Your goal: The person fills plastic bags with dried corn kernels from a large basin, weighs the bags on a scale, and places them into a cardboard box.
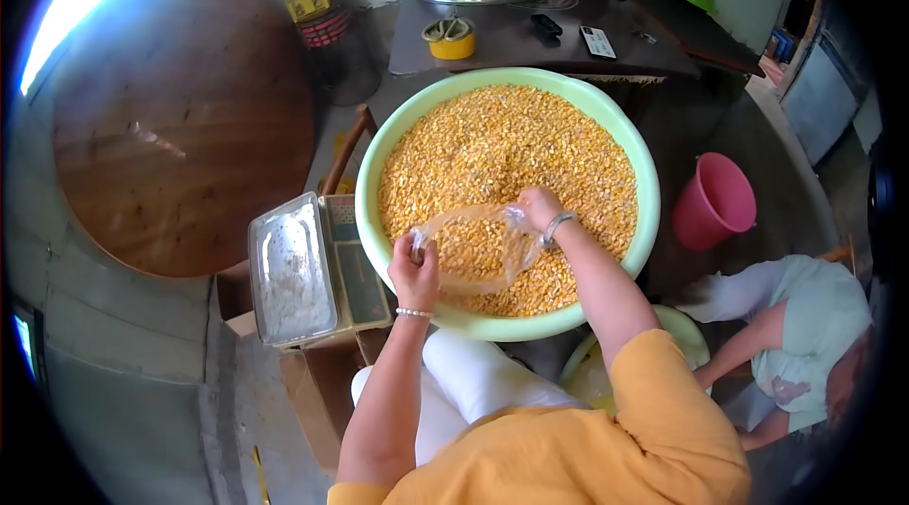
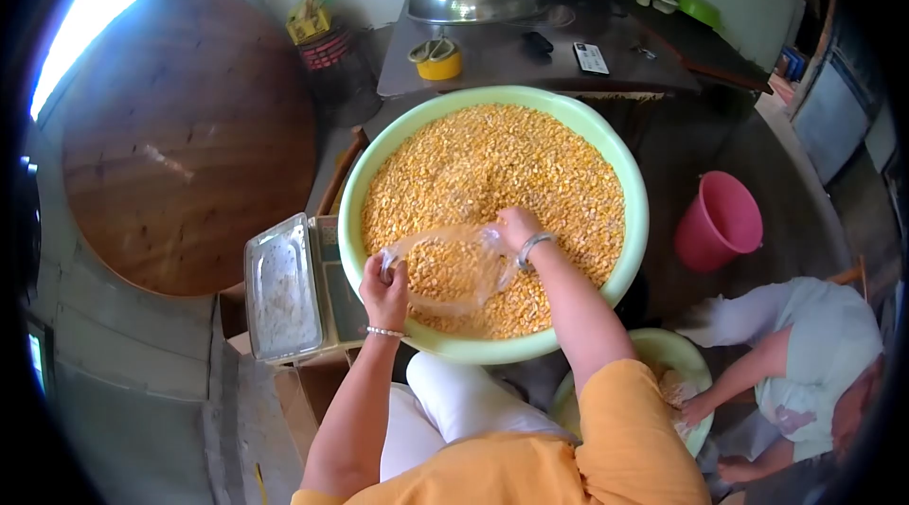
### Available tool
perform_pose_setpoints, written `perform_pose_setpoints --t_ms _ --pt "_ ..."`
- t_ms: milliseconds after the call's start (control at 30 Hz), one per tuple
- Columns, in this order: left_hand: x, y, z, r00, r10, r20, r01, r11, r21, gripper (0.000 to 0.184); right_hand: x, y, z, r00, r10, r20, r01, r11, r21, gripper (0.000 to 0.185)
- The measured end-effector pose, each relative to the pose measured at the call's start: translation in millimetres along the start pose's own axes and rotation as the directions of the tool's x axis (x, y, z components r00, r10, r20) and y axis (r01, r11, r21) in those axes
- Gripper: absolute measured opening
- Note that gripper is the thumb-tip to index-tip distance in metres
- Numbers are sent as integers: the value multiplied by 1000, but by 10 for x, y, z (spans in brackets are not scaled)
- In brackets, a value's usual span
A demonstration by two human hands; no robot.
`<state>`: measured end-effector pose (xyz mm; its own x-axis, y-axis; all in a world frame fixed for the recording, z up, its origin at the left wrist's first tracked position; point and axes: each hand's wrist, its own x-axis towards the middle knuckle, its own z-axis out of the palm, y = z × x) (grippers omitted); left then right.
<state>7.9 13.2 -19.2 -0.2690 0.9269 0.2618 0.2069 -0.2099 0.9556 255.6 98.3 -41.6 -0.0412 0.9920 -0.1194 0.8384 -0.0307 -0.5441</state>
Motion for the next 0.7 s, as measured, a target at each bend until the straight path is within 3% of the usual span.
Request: perform_pose_setpoints --t_ms 67,133,200,300,333,433,567,600,700 --pt "-23 9 -24 1000 -6 -11 6 1000 3 18 82 133 10 995 96 -1 -83 874 478 22" --pt "-13 39 -14 1000 -5 -6 5 999 31 18 66 164 -75 982 178 68 -157 553 818 25" --pt "-10 4 -13 1000 6 -10 -6 999 31 19 -50 158 -195 959 207 193 -224 138 965 25" --pt "-7 -5 -12 999 37 -13 -37 998 46 18 -58 183 -210 929 243 280 -269 -78 960 24" --pt "-16 39 -12 999 34 -17 -34 998 47 17 -111 94 -254 916 273 294 -283 -81 956 24" --pt "-9 59 -16 999 33 -26 -31 996 86 17 -66 221 -144 956 141 256 -280 185 942 23" --pt "1 -18 -13 998 57 -37 -53 992 113 19 -1 163 -25 980 190 63 -151 495 856 26" --pt "1 2 -19 998 59 -36 -54 991 125 20 -24 108 -62 974 216 63 -164 493 854 26" --pt "-2 50 -35 998 58 -40 -53 992 116 19 -51 -66 -255 992 125 5 -40 276 960 24"
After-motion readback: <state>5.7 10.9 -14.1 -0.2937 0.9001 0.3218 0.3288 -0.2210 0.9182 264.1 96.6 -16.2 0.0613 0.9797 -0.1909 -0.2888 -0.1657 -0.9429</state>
